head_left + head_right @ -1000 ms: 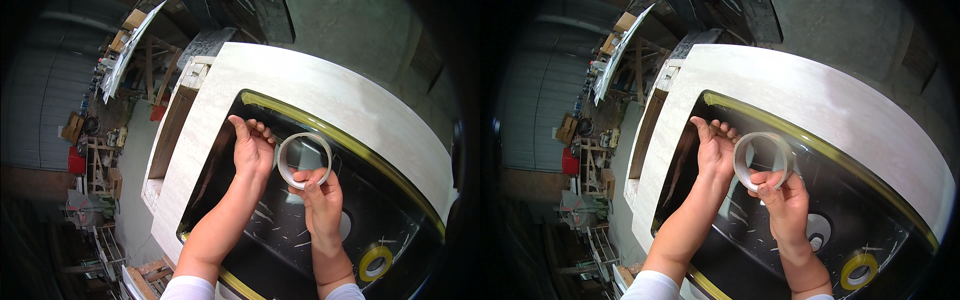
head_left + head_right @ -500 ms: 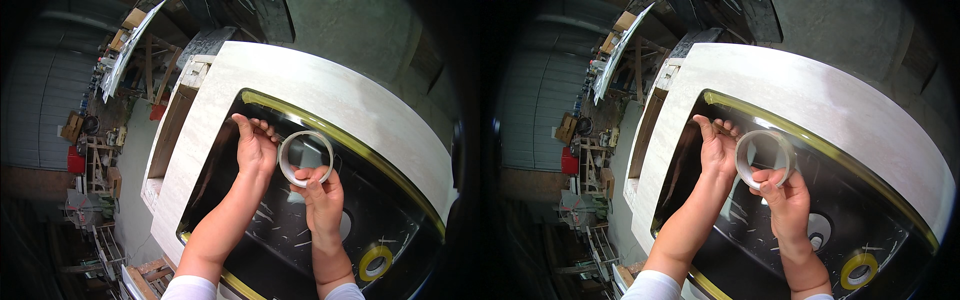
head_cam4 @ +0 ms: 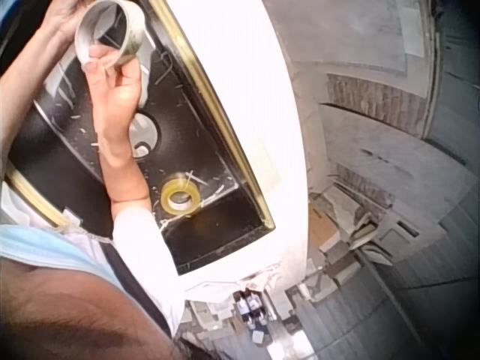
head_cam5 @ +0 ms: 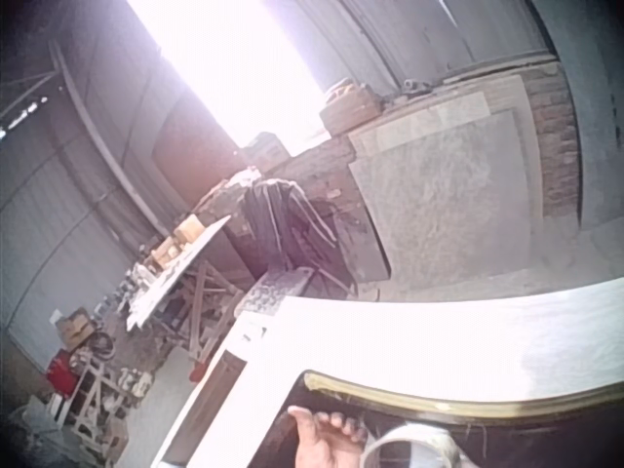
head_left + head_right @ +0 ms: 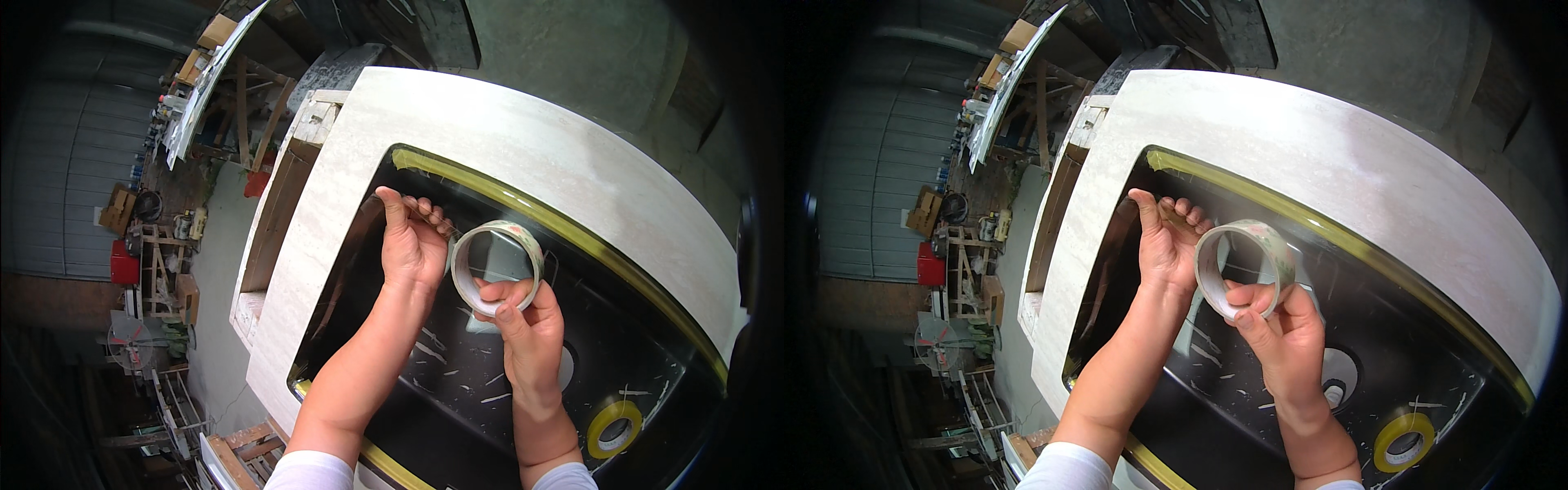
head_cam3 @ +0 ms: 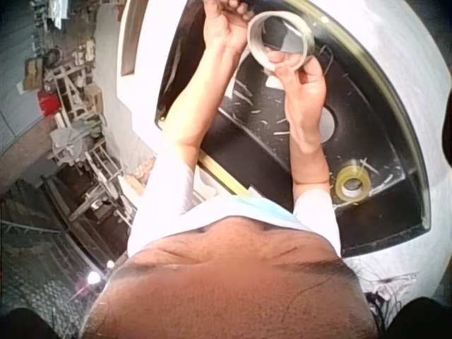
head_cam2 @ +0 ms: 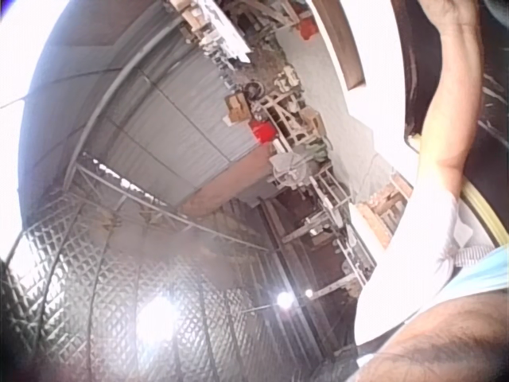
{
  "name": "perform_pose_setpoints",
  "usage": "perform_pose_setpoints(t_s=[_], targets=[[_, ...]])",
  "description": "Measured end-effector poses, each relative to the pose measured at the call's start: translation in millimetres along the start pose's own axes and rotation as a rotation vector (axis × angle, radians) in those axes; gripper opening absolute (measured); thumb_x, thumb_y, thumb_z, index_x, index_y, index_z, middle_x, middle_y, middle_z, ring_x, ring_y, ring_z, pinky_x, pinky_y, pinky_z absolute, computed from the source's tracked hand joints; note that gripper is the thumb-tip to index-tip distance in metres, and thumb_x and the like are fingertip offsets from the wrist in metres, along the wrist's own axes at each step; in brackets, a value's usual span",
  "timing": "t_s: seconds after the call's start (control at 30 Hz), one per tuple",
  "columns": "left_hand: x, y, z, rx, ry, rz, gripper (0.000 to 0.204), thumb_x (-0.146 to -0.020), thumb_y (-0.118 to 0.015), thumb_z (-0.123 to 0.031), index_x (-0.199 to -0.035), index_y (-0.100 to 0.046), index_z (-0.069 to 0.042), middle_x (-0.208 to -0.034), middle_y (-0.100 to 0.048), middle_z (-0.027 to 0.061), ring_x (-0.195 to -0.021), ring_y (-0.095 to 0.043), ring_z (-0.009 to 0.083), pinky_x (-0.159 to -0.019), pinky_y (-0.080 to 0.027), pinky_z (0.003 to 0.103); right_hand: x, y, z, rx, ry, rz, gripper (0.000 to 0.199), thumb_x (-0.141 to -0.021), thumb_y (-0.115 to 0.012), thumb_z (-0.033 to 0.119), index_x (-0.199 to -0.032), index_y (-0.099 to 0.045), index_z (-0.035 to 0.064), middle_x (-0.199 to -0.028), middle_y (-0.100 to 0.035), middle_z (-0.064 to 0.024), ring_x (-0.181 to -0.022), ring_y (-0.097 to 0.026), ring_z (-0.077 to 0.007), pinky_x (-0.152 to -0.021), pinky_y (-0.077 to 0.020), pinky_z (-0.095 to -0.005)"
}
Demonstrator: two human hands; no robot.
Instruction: The person applies patterned masking tape along the edge of a black sink basin set into a white countertop. They smooth the tape with their fingers and continue around the perimeter, then briefly walk away and return to the work area.
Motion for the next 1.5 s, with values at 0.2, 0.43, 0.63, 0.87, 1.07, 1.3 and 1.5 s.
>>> perform_pose_setpoints(t_s=[0.2,0.43,0.63,0.87,1.07,1.3,1.5], targets=[[-6,-5,3,-0.003,0.005,-0.035,0.055,-0.075,-0.07,-0.069,-0.074,-0.052,-0.017,-0.069,-0.052,-0.0019,-0.063,-0.047,0.0168,-0.06,-0.038,0.031,-6,-1,-6,0.011,-0.013,-0.004,0.015,-0.094,-0.069,0.012,-0.099,-0.056,0.0057,-0.105,-0.067,-0.0136,-0.107,-0.067,-0.0252,-0.085,-0.0586,-0.0346],[-9,-8,3,0.038,-0.006,-0.067,0.056,-0.074,-0.067,-0.071,-0.074,-0.052,-0.017,-0.068,-0.052,-0.0023,-0.062,-0.048,0.017,-0.059,-0.039,0.031,-9,0,-10,0.011,-0.012,-0.004,0.017,-0.094,-0.07,0.013,-0.099,-0.056,0.0052,-0.105,-0.067,-0.0135,-0.108,-0.067,-0.0254,-0.085,-0.059,-0.0345],[-10,-9,4,0.027,-0.015,-0.049,0.055,-0.072,-0.068,-0.071,-0.07,-0.052,-0.019,-0.068,-0.053,-0.0034,-0.065,-0.05,0.0157,-0.061,-0.042,0.029,-10,0,-11,-0.028,-0.029,-0.006,0.013,-0.093,-0.069,0.005,-0.1,-0.058,0.0053,-0.107,-0.068,-0.0117,-0.105,-0.065,-0.02,-0.087,-0.0563,-0.0323],[-11,-11,3,0.019,-0.018,-0.047,0.055,-0.072,-0.068,-0.072,-0.07,-0.052,-0.019,-0.067,-0.053,-0.0033,-0.065,-0.05,0.0155,-0.061,-0.043,0.03,-11,1,-14,0.023,-0.012,-0.002,0.016,-0.094,-0.069,0.012,-0.099,-0.056,0.0049,-0.105,-0.067,-0.0133,-0.108,-0.067,-0.025,-0.085,-0.0594,-0.034],[-14,-8,4,0.031,-0.018,-0.075,0.058,-0.073,-0.066,-0.074,-0.073,-0.05,-0.018,-0.067,-0.05,-0.0028,-0.064,-0.049,0.0164,-0.06,-0.04,0.031,-11,1,-16,0.03,-0.021,0.0,0.016,-0.094,-0.069,0.012,-0.099,-0.056,0.005,-0.105,-0.067,-0.0132,-0.108,-0.067,-0.0246,-0.085,-0.0594,-0.0339],[-11,-13,6,0.012,-0.032,-0.138,0.062,-0.074,-0.064,-0.076,-0.071,-0.047,-0.016,-0.066,-0.049,-0.0012,-0.062,-0.046,0.0171,-0.059,-0.039,0.031,-12,1,-19,0.018,-0.016,-0.007,0.015,-0.094,-0.069,0.012,-0.099,-0.057,0.0053,-0.106,-0.068,-0.0134,-0.108,-0.067,-0.0248,-0.085,-0.0592,-0.0335],[-1,-2,-2,-0.013,-0.087,-0.13,0.066,-0.075,-0.062,-0.078,-0.066,-0.047,-0.014,-0.062,-0.047,0.0008,-0.059,-0.044,0.0187,-0.058,-0.039,0.031,-13,-1,-19,-0.012,-0.001,-0.042,0.012,-0.095,-0.068,0.01,-0.099,-0.057,0.006,-0.106,-0.068,-0.0127,-0.108,-0.067,-0.0244,-0.085,-0.059,-0.0332]])
Point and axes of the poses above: each hand's wrist, its own x-axis away from the middle knuckle, its own y-axis out of the back of the hand, z = x × y, the point moved 3 cm from there along -x, towards the middle knuckle
